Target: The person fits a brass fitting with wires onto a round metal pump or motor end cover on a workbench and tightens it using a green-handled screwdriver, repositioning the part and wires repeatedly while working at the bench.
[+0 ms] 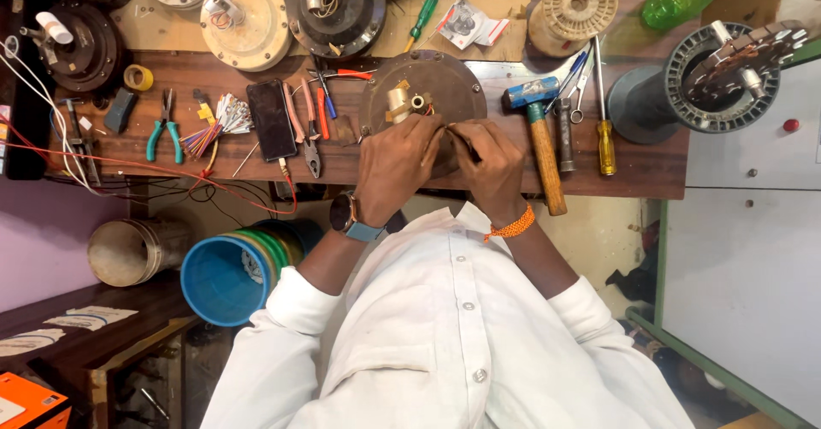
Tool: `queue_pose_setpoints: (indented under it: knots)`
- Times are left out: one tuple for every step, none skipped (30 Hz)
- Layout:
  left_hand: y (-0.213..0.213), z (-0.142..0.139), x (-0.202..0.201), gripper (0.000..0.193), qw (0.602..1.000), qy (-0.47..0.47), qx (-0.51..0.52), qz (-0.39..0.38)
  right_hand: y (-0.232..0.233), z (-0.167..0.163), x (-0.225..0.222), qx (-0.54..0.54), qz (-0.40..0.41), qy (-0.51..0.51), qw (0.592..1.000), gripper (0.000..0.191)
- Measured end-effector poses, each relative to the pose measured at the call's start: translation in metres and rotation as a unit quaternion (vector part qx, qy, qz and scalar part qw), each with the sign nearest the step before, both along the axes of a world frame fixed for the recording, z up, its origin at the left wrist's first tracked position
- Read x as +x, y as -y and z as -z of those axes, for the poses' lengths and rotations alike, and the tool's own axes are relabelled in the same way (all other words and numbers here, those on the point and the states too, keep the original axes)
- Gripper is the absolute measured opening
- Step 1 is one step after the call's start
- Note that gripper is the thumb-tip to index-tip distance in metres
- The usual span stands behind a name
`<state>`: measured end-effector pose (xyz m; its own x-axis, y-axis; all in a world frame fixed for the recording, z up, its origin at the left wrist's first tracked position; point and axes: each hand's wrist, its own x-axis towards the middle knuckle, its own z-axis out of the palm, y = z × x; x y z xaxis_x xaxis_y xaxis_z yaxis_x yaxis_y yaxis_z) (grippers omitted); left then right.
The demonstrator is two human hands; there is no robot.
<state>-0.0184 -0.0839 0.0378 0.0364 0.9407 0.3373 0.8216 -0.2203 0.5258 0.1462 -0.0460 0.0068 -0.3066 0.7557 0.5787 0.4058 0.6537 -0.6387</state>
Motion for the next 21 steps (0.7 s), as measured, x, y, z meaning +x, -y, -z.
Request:
queue_pose_setpoints:
  knots:
    - [0.000,0.000,-0.001,0.014,1.000,-0.008,-0.004,0.006,0.000,0.001,0.000,-0.016,-0.005,-0.003,1.000,0.013]
    - [0.000,0.000,-0.003,0.015,1.000,-0.016,-0.008,0.012,0.000,0.002,0.001,-0.033,-0.010,-0.005,0.999,0.011]
    - [0.000,0.000,-0.004,0.016,0.999,-0.023,-0.013,0.019,0.000,0.004,0.002,-0.049,-0.013,-0.007,0.999,0.010]
    - [0.000,0.001,-0.005,0.017,0.999,-0.034,-0.013,0.030,0.001,0.008,0.003,-0.072,-0.011,-0.011,0.997,0.008]
    - [0.000,0.002,-0.008,0.019,0.998,-0.045,-0.014,0.042,0.000,0.011,0.002,-0.095,-0.010,-0.016,0.995,0.008]
    - [0.000,0.003,-0.010,0.020,0.997,-0.056,-0.016,0.053,0.000,0.016,0.003,-0.118,-0.009,-0.021,0.993,0.010]
    - [-0.001,0.004,-0.012,0.020,0.997,-0.054,0.000,0.057,0.000,0.020,0.003,-0.268,-0.023,-0.087,0.959,0.013]
    - [-0.002,0.006,-0.014,0.020,0.997,-0.052,0.014,0.062,-0.002,0.024,0.003,-0.410,-0.039,-0.149,0.899,0.017]
    - [-0.003,0.008,-0.016,0.019,0.996,-0.050,0.030,0.068,-0.004,0.027,0.004,-0.541,-0.054,-0.208,0.813,0.020]
    - [-0.003,0.009,-0.018,0.020,0.995,-0.053,0.042,0.069,-0.006,0.029,0.004,-0.563,-0.071,-0.234,0.789,0.020]
    - [-0.003,0.010,-0.020,0.021,0.994,-0.055,0.055,0.070,-0.009,0.030,0.005,-0.584,-0.088,-0.260,0.764,0.021]
    - [-0.003,0.011,-0.021,0.023,0.994,-0.057,0.068,0.071,-0.013,0.030,0.006,-0.604,-0.105,-0.284,0.737,0.021]
    - [-0.003,0.011,-0.021,0.025,0.994,-0.056,0.070,0.068,-0.017,0.027,0.010,-0.522,-0.103,-0.226,0.816,0.020]
    - [-0.002,0.011,-0.020,0.027,0.994,-0.055,0.070,0.063,-0.020,0.024,0.014,-0.433,-0.101,-0.164,0.881,0.020]
    - [-0.001,0.011,-0.020,0.029,0.994,-0.053,0.072,0.059,-0.023,0.020,0.017,-0.336,-0.099,-0.099,0.932,0.020]
    - [-0.002,0.010,-0.018,0.023,0.997,-0.026,0.063,0.043,-0.024,0.016,0.018,-0.266,-0.089,-0.078,0.957,0.018]
    - [-0.003,0.009,-0.016,0.018,0.998,0.001,0.054,0.027,-0.024,0.011,0.021,-0.194,-0.080,-0.057,0.976,0.021]
    - [-0.003,0.008,-0.014,0.013,0.999,0.029,0.044,0.011,-0.023,0.007,0.021,-0.123,-0.071,-0.036,0.989,0.027]
    - [-0.004,0.007,-0.012,0.013,0.998,0.038,0.042,0.012,-0.023,0.004,0.019,-0.061,-0.081,-0.016,0.995,0.025]
    - [-0.005,0.005,-0.012,0.013,0.998,0.046,0.041,0.015,-0.022,0.002,0.016,0.001,-0.090,0.003,0.996,0.023]
    - [-0.006,0.004,-0.012,0.012,0.998,0.054,0.039,0.018,-0.023,0.000,0.015,0.063,-0.097,0.022,0.993,0.021]
